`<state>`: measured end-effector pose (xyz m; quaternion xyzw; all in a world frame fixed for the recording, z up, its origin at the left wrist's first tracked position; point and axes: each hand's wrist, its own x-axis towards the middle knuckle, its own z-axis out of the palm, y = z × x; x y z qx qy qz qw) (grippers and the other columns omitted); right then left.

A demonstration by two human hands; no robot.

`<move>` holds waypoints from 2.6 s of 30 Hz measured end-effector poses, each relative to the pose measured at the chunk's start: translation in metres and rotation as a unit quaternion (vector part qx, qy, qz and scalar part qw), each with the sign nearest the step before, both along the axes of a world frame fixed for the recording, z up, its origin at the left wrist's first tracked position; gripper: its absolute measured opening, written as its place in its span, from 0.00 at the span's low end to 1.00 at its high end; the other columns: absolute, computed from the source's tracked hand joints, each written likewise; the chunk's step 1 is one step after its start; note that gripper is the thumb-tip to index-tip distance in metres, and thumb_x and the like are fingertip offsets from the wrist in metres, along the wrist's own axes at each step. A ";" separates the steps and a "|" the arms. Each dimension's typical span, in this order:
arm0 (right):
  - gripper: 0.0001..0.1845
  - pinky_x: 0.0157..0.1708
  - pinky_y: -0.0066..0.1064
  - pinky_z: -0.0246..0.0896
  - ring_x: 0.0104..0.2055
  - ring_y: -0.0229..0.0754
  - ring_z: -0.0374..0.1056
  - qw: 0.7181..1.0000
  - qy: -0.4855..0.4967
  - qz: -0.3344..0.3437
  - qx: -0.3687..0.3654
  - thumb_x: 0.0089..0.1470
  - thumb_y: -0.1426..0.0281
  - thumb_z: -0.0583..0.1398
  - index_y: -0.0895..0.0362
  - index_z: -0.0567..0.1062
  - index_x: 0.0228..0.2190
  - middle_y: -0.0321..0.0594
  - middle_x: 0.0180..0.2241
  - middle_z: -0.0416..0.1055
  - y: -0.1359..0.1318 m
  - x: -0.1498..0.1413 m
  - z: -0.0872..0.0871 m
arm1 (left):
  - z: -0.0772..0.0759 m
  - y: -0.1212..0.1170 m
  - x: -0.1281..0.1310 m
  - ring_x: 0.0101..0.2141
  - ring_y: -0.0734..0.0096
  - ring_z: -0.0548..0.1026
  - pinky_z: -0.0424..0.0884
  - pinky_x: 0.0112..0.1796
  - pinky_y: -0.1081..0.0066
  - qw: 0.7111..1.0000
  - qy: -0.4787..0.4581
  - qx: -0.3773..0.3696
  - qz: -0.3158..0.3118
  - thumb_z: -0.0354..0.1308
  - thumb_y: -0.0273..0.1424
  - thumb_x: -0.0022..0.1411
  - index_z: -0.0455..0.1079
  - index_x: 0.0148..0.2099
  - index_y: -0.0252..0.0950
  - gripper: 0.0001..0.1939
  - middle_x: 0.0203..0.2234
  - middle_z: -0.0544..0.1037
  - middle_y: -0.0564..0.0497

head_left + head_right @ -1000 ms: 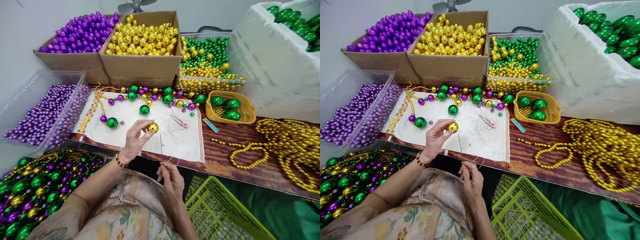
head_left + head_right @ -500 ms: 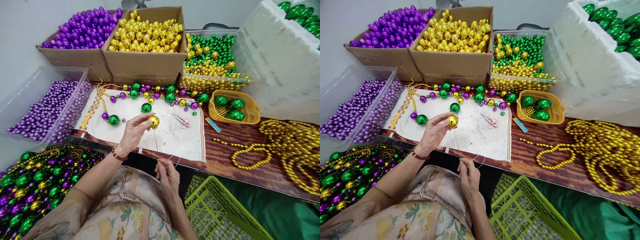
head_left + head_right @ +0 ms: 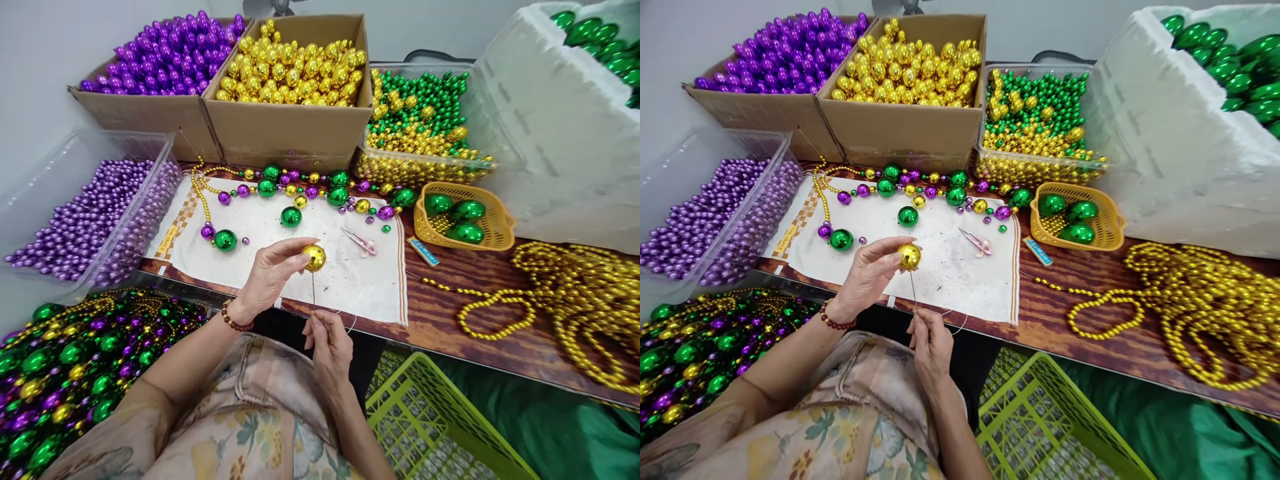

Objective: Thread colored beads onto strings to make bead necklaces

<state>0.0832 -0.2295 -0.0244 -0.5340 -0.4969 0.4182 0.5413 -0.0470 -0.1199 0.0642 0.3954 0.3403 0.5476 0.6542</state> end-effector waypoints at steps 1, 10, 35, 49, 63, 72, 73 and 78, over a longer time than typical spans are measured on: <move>0.10 0.17 0.24 0.58 0.15 0.31 0.63 1.000 0.000 -0.005 0.003 0.66 0.63 0.56 0.55 0.73 0.38 0.31 0.22 0.71 0.002 -0.001 0.001 | 0.000 -0.002 0.000 0.41 0.71 0.78 0.75 0.42 0.71 1.000 0.004 0.006 -0.002 0.72 0.34 0.55 0.82 0.45 0.44 0.13 0.44 0.83 0.50; 0.08 0.20 0.25 0.59 0.17 0.31 0.62 0.999 0.045 -0.020 0.021 0.67 0.64 0.56 0.54 0.73 0.40 0.30 0.23 0.70 0.018 -0.008 0.016 | -0.009 -0.016 0.003 0.43 0.69 0.79 0.76 0.45 0.70 0.996 0.069 0.050 -0.037 0.69 0.34 0.59 0.80 0.49 0.42 0.14 0.45 0.82 0.48; 0.19 0.16 0.21 0.56 0.20 0.32 0.66 0.945 0.266 -0.151 -0.112 0.49 0.56 0.69 0.58 0.72 0.27 0.35 0.24 0.72 0.046 0.046 -0.011 | -0.066 0.171 0.103 0.46 0.53 0.77 0.68 0.44 0.60 0.550 0.792 0.244 -0.099 0.43 0.27 0.72 0.67 0.61 0.38 0.20 0.50 0.76 0.39; 0.17 0.16 0.20 0.59 0.18 0.32 0.66 0.951 0.246 -0.133 -0.129 0.48 0.58 0.69 0.58 0.75 0.28 0.34 0.21 0.71 0.046 0.050 -0.009 | -0.051 0.135 0.078 0.32 0.70 0.80 0.71 0.34 0.71 0.963 0.262 0.010 -0.064 0.61 0.30 0.64 0.71 0.39 0.34 0.04 0.38 0.78 0.48; 0.16 0.15 0.21 0.59 0.18 0.33 0.67 0.961 0.215 -0.113 -0.132 0.49 0.59 0.69 0.58 0.74 0.29 0.35 0.21 0.73 0.046 0.049 -0.009 | -0.042 0.103 0.056 0.31 0.75 0.79 0.73 0.36 0.73 0.977 0.016 -0.185 -0.105 0.62 0.29 0.64 0.77 0.42 0.32 0.06 0.32 0.80 0.48; 0.16 0.16 0.21 0.60 0.19 0.32 0.67 0.958 0.227 -0.104 -0.141 0.50 0.58 0.68 0.58 0.75 0.29 0.35 0.23 0.73 0.044 0.050 -0.010 | -0.062 0.136 0.072 0.45 0.60 0.74 0.69 0.46 0.63 0.739 0.630 0.238 -0.038 0.53 0.25 0.68 0.75 0.47 0.35 0.10 0.46 0.76 0.42; 0.16 0.16 0.21 0.60 0.18 0.32 0.67 0.958 0.228 -0.105 -0.139 0.50 0.58 0.68 0.58 0.74 0.28 0.35 0.22 0.73 0.044 0.050 -0.010 | -0.062 0.138 0.074 0.46 0.58 0.73 0.69 0.45 0.62 0.691 0.675 0.253 -0.048 0.51 0.25 0.69 0.75 0.47 0.35 0.12 0.47 0.75 0.41; 0.17 0.15 0.21 0.61 0.18 0.33 0.67 0.955 0.239 -0.124 -0.121 0.53 0.57 0.67 0.58 0.73 0.29 0.35 0.23 0.73 0.040 0.050 -0.012 | -0.061 0.144 0.099 0.49 0.51 0.69 0.65 0.46 0.58 0.619 0.721 0.309 -0.045 0.48 0.24 0.69 0.75 0.46 0.33 0.13 0.50 0.73 0.37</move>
